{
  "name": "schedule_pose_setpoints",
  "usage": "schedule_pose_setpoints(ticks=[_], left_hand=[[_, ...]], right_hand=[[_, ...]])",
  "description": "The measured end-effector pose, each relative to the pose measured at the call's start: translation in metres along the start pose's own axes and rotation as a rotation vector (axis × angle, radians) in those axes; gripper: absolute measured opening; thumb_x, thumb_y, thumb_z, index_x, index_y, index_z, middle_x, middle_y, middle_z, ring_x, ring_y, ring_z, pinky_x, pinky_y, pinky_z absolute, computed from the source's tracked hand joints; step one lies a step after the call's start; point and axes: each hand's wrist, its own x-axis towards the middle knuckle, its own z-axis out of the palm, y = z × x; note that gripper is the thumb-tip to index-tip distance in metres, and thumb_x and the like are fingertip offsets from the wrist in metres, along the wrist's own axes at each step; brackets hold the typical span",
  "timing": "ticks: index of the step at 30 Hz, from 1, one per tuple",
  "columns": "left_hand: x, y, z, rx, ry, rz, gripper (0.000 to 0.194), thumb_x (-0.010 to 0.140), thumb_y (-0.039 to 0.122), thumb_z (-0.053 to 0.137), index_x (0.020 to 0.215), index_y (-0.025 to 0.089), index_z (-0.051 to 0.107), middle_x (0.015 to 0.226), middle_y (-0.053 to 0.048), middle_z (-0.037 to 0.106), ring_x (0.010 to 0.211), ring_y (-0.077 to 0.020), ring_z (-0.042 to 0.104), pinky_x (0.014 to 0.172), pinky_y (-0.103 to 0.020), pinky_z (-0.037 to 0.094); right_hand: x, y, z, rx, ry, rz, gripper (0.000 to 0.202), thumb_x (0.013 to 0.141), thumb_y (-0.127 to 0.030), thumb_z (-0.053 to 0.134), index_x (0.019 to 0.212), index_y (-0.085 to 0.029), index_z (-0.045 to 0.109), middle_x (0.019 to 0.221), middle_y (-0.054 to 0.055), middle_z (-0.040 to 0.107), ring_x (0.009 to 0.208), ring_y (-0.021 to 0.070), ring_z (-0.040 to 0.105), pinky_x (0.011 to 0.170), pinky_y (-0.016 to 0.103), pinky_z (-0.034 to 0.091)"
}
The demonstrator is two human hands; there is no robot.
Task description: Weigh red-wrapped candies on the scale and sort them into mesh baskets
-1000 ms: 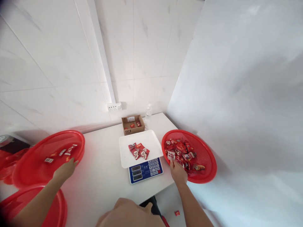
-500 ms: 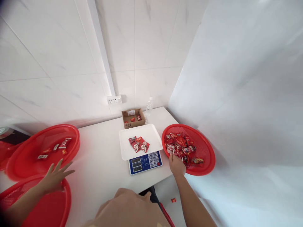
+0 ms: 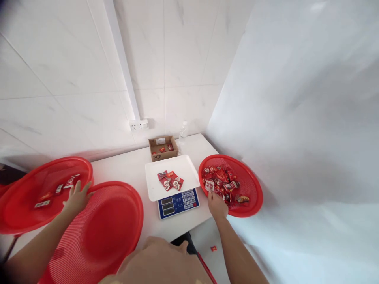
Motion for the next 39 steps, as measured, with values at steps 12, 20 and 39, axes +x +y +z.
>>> schedule_pose_setpoints(ticks=[12, 20, 39], left_hand=[[-0.015, 0.153, 0.028, -0.004, 0.129, 0.636, 0.046, 0.093, 0.028, 0.031, 0.135, 0.014, 0.043, 0.147, -0.014, 0.037, 0.141, -0.0286, 0.018, 0.114, -0.048, 0.017], [-0.03, 0.262, 0.079, -0.006, -0.108, 0.806, 0.046, 0.087, 0.007, 0.036, 0.131, 0.013, 0.045, 0.13, -0.019, 0.052, 0.131, -0.0283, 0.037, 0.109, -0.048, 0.024], [-0.069, 0.144, 0.038, -0.312, -0.049, 0.355, 0.039, 0.091, 0.034, 0.032, 0.123, 0.019, 0.049, 0.132, -0.013, 0.043, 0.092, -0.0214, 0.06, 0.067, -0.033, 0.051]], right_hand=[[0.0, -0.001, -0.001, 0.022, 0.002, -0.008, 0.05, 0.095, -0.04, 0.019, 0.119, -0.023, 0.06, 0.12, 0.011, 0.063, 0.103, 0.0224, 0.06, 0.075, 0.03, 0.046], [0.001, -0.001, -0.003, 0.017, -0.014, -0.012, 0.051, 0.094, -0.041, 0.018, 0.11, -0.024, 0.063, 0.119, 0.009, 0.063, 0.102, 0.0211, 0.061, 0.073, 0.028, 0.045], [-0.016, -0.107, -0.001, 0.142, 0.062, -0.675, 0.032, 0.09, -0.032, 0.042, 0.116, -0.023, 0.058, 0.118, 0.006, 0.062, 0.111, 0.0221, 0.052, 0.097, 0.035, 0.037]])
